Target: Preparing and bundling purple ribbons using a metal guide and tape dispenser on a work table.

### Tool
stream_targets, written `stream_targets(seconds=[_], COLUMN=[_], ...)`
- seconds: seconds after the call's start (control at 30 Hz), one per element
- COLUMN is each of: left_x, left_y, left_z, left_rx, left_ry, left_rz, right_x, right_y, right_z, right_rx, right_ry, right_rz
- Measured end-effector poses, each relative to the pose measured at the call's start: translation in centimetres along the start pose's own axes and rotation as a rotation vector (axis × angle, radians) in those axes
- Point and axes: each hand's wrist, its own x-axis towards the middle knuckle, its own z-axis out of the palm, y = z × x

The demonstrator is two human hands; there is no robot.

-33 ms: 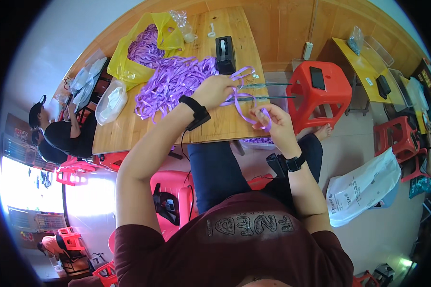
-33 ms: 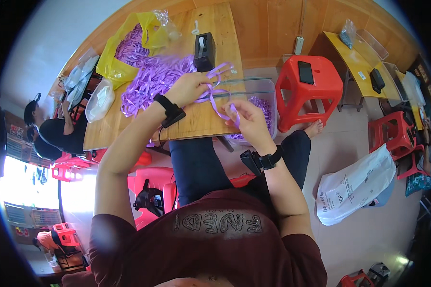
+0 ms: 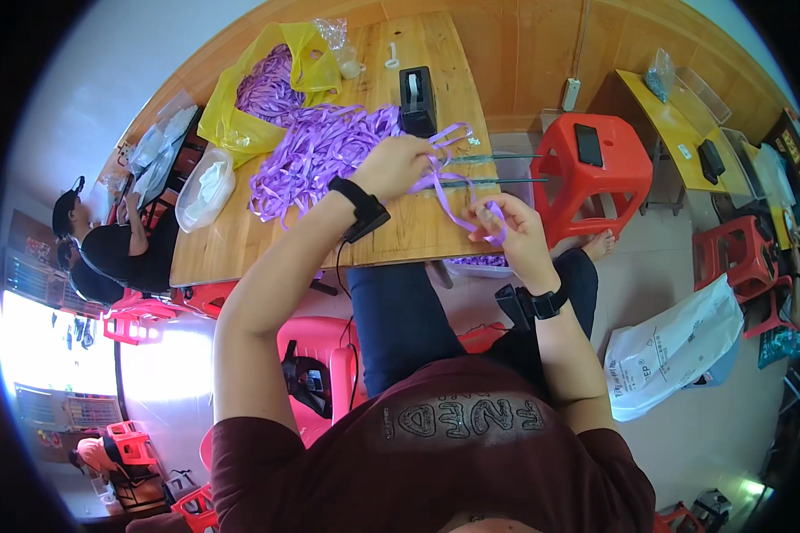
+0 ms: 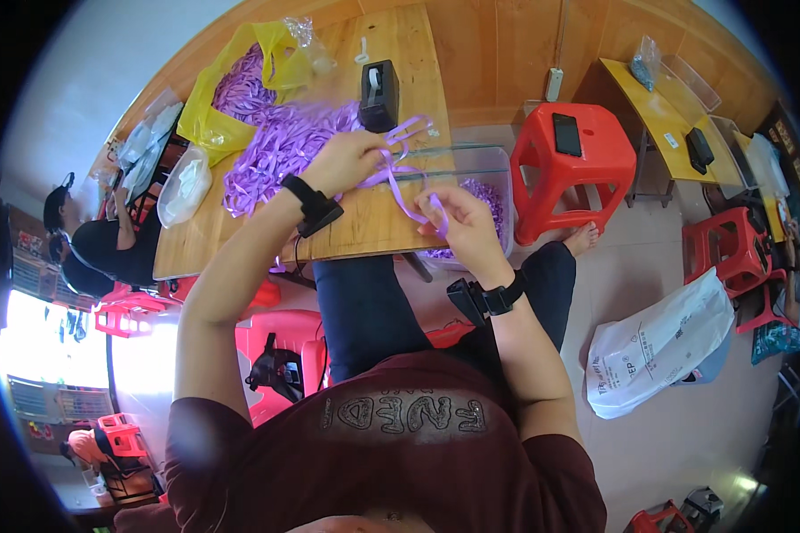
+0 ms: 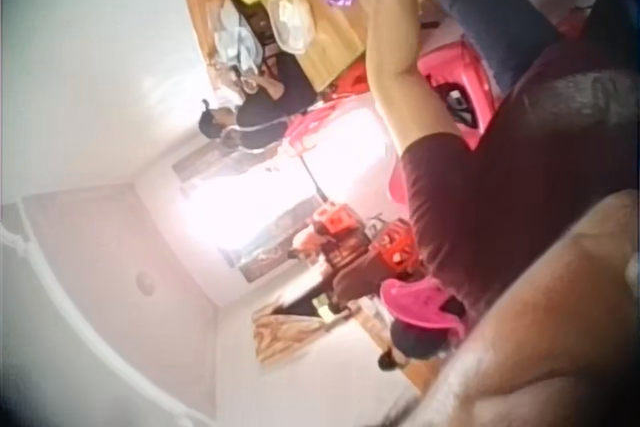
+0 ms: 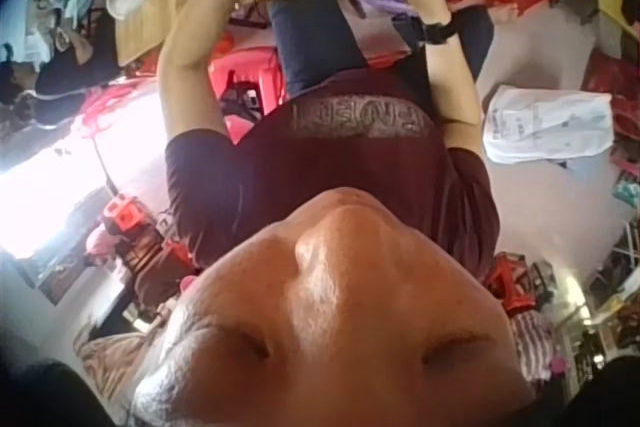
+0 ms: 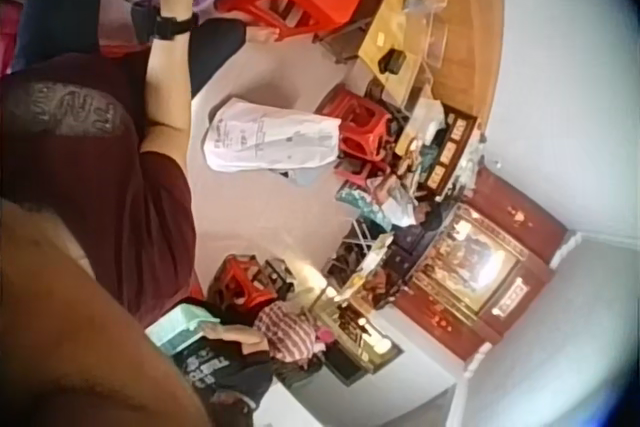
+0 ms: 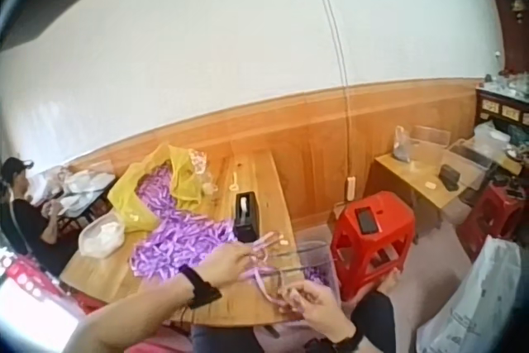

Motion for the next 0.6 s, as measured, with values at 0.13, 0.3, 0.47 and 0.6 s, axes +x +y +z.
stream_targets(seconds=[0.13,0.3,0.47,0.6], left_x=[-1.5,-4.9,-8.2,-11.7], left_y=[0.3,-0.9,-6.8,-11.8], left_z=[-4.6,-11.3,-14.1,-13.6], left_rx=[-0.198,-0.533,-0.572,0.025], left_ry=[0.279,0.525,0.654,0.391], left_rz=[-0.172,-0.445,-0.441,-0.479], right_x=[-0.5,-1.0,-1.3,-1.7], right_y=[0.6,-0.3,-2.2,-5.6], right_z=[-2.0,-3.8,-4.4,-3.9], right_rx=[0.095,0.059,-0.095,-0.453], right_ry=[-0.038,0.014,0.114,0.229], right_rz=[-0.128,-0.268,-0.303,-0.378])
